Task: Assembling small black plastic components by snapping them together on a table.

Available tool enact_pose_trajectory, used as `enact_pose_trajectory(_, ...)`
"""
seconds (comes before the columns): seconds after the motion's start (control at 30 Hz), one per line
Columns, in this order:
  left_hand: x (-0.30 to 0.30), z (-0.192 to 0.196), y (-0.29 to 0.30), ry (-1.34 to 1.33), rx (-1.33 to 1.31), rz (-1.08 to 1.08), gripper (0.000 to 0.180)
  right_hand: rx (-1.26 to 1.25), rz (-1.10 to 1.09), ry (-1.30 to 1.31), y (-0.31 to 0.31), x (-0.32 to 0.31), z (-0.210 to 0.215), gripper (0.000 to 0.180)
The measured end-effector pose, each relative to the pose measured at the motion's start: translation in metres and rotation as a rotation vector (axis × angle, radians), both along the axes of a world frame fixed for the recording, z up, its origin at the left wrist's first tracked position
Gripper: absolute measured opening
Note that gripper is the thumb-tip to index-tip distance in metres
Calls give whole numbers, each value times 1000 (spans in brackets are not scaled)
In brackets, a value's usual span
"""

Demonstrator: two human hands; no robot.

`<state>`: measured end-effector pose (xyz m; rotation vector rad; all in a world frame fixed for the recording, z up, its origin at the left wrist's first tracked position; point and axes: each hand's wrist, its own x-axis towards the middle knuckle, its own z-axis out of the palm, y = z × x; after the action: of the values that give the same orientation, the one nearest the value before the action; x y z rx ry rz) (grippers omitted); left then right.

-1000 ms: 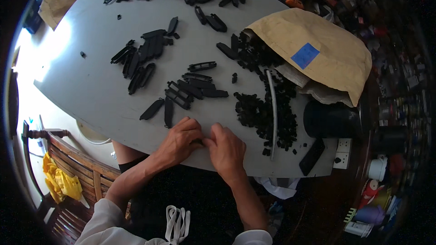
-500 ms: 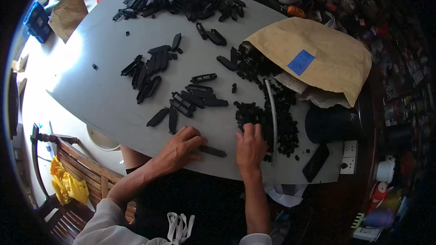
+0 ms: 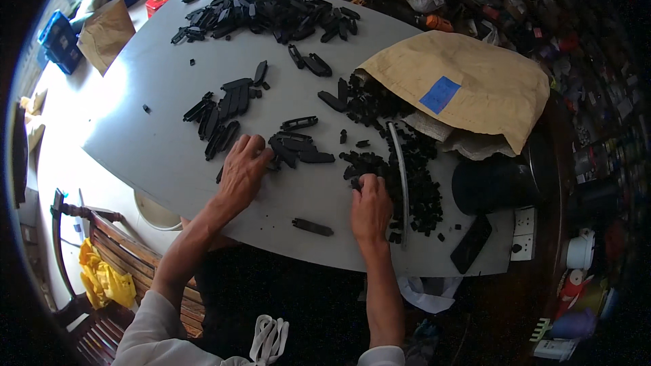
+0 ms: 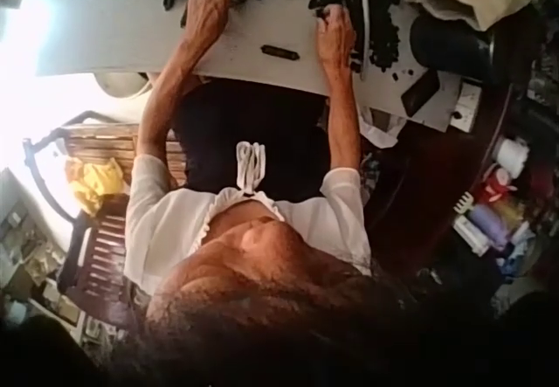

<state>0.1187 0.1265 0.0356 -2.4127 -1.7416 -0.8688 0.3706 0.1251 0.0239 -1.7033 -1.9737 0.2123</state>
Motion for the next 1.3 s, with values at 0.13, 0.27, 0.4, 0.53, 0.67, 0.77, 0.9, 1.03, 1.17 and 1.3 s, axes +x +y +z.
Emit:
enact_pose_trajectory(0.13, 14, -2, -8, -45, 12, -94, 11, -40, 5, 55, -10, 2, 8, 20)
enact_pose_trajectory(0.27, 39, -10, -10, -177, -47, -280, 17, -65, 16, 71, -16, -2, 11, 20)
enact_pose_trajectory(0.4, 43, -7, -1, -209, -79, -234, 32, -14, 26, 101, -15, 0, 9, 20)
enact_pose_trajectory(0.53, 31, 4, 12, -394, 5, -185, 41, 25, 64, 199, -17, 1, 8, 20)
enact_pose_trajectory(0.67, 18, 15, 17, -726, -226, -126, 45, -190, 145, 551, -22, 5, 9, 24)
enact_pose_trajectory(0.77, 12, 13, 24, -1059, -418, -138, 46, -368, 141, 874, -25, 3, 12, 23)
enact_pose_trajectory(0.9, 3, 0, 34, -1390, -453, -254, 31, -461, 76, 1086, -27, 3, 11, 20)
enact_pose_trajectory(1.03, 12, 4, 26, -1498, -599, -227, 19, -431, 12, 1110, -29, -1, 16, 19)
enact_pose_trajectory(1.17, 40, 6, 11, -1289, -751, -149, 20, -393, 32, 1041, -29, 1, 12, 15)
enact_pose_trajectory(1.3, 52, -9, 4, -1028, -753, -146, 20, -224, 104, 711, -28, -1, 17, 10)
